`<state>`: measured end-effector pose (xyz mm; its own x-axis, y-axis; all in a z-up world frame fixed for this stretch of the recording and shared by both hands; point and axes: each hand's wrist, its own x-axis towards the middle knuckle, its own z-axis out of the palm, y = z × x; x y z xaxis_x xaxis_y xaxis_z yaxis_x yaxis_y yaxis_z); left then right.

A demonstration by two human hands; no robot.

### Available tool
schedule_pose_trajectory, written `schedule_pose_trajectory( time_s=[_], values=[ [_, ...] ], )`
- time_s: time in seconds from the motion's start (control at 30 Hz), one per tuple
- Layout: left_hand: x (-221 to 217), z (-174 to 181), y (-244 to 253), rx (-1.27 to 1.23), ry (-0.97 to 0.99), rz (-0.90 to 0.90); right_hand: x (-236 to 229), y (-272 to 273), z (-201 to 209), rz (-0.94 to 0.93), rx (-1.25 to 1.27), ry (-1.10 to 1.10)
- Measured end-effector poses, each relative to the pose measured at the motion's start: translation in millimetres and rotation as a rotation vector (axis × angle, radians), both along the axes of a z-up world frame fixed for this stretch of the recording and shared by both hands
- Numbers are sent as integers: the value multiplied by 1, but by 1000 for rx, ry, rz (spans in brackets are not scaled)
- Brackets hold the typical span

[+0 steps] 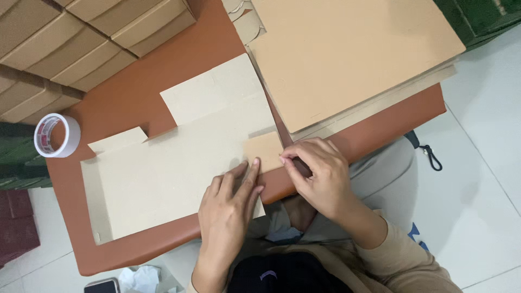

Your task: The person takes a flat cardboard piece from a stack, folds the sides and tabs by hand to form a rectangular box, and then sets the assembled box aside.

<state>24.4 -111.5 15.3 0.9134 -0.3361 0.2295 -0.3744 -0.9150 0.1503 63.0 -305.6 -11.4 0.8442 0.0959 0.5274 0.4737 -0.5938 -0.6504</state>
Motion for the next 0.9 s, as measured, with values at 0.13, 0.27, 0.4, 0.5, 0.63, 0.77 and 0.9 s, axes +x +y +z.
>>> schedule_pose_trajectory(
  time_s=[0.13, 0.27, 0.4, 0.5, 0.63, 0.77, 0.9],
  values=[
    [-3, -2, -4, 88, -8, 47, 0, 0, 2, 39, -55, 7],
    [-2, -5, -1, 108, 35, 26, 1, 1, -1, 41, -96, 36],
    [-3, -5, -4, 123, -49, 26, 0, 2, -5, 20, -70, -75],
    [-2, -6, -2, 125, -60, 9, -5, 3, -7, -1, -89, -113],
    [0, -7, 1, 99, 1, -14, -17, 4, -14, 45, -243, -165],
    [1, -9, 6, 67, 5, -35, -33, 17, -34, 45, -373, -265],
    [2, -9, 8, 43, 45, -38, -37, 30, -10, 55, -410, -240]
  ],
)
